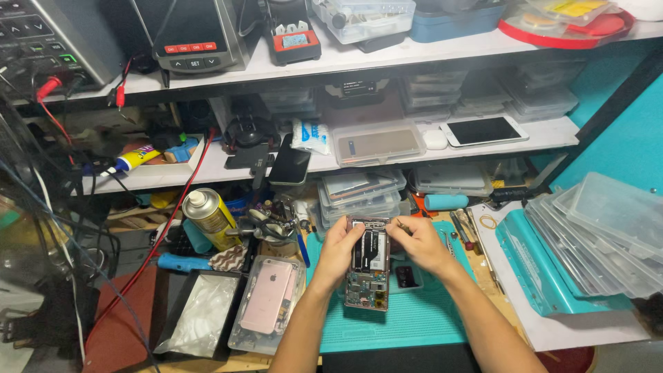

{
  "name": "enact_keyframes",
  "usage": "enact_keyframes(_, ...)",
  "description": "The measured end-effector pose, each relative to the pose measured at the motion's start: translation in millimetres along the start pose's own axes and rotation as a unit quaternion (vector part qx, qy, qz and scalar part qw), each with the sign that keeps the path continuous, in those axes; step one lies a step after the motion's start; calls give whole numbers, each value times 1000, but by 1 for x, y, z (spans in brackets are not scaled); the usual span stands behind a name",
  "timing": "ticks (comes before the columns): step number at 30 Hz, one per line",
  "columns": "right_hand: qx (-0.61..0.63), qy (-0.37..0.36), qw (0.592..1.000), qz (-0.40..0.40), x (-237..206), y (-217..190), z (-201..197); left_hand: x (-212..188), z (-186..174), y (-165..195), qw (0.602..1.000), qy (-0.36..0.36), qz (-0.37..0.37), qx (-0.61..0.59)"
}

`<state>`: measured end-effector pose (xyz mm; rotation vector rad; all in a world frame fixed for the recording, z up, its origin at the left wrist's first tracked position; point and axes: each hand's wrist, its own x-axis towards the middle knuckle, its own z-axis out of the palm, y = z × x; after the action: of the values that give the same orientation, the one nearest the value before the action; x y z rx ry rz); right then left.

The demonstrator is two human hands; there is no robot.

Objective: The person works on a disassembled smartphone at a repair bench, holding the phone chassis and motherboard and using a small tool to pry and reposition internal components. They flip the phone over, detach and reseat parts, and continue manipulating the board and connectors by hand throughout the episode.

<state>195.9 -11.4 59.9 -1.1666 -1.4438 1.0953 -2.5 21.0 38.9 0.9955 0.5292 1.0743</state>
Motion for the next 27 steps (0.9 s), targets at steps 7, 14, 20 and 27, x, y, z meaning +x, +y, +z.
enact_keyframes(7, -32, -5, 998, -45, 3, -26, -6, 5, -12, 6, 990, -60, 17, 123)
enact_keyframes(14, -78, -31, 996, 12, 9, -1, -10, 7, 21, 55, 881, 60, 128, 451)
enact_keyframes(20, 269, 154, 944, 115, 10, 23, -25, -32, 37, 52, 849, 98, 297, 425)
enact_keyframes(27, 373, 88, 918, 99, 5, 37, -22, 5, 15, -6, 992, 10, 42, 117)
